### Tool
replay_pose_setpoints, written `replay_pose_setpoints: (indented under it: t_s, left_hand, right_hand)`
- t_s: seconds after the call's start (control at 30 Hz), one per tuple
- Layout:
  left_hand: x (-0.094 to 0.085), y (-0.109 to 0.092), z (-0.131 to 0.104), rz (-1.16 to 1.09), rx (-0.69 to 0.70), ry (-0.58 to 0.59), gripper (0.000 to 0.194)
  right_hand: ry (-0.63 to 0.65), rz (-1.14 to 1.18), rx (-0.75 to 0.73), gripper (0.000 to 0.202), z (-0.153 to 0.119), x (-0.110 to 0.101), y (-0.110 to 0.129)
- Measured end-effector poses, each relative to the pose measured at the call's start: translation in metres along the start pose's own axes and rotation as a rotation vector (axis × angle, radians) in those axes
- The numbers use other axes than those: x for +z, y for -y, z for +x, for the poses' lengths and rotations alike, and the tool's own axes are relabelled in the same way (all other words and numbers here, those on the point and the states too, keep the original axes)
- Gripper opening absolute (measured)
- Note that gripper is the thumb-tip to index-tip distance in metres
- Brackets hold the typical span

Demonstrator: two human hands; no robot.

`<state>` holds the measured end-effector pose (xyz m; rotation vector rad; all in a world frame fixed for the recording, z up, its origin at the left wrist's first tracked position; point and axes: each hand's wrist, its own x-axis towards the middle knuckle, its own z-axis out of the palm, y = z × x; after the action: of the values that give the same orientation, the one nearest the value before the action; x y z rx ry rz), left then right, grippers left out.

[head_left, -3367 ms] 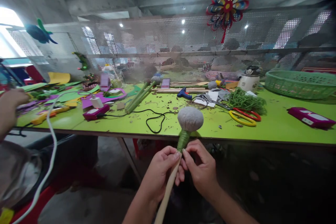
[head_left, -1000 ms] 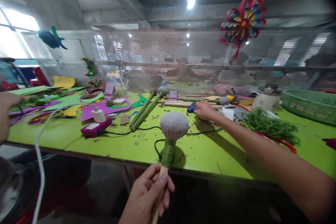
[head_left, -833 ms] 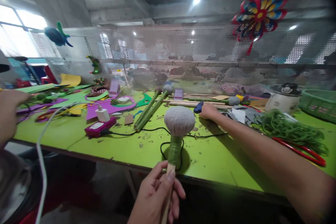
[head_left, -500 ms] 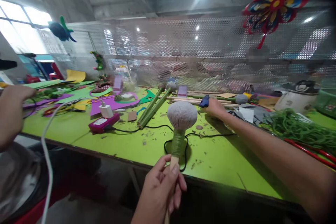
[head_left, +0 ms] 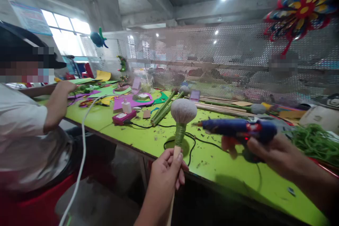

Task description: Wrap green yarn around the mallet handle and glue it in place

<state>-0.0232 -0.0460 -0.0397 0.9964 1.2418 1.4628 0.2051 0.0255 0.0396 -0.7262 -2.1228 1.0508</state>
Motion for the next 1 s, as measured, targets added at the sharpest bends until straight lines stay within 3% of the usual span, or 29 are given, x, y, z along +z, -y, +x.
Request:
replay_pose_setpoints:
  t_s: [0.1,0.23,0.47,1.0]
  left_hand:
    - [0.003,0.001,-0.002,0.031,0.008,-0.003,0.026]
    - [0.006,0.006,-0.003,0.05,-0.003,0.007,0.027]
    - [0.008,0.008,-0.003,0.1,-0.003,0.104,0.025]
    - [0.009,0.0,-0.01,-0.035,-0.064,0.083,0.023]
  right_hand:
    - [0.089,-0.1,0.05,0.028,-0.012,0.022,-0.001]
    - [0.082,-0.127,0.099,0.031,-0.018,0.037,-0.005]
    - [0.105,-0.17,0.183,0.038,-0.019,0.041,-0.022]
    - [0.045,-0.153,0.14,0.04,-0.024,0.045,-0.022]
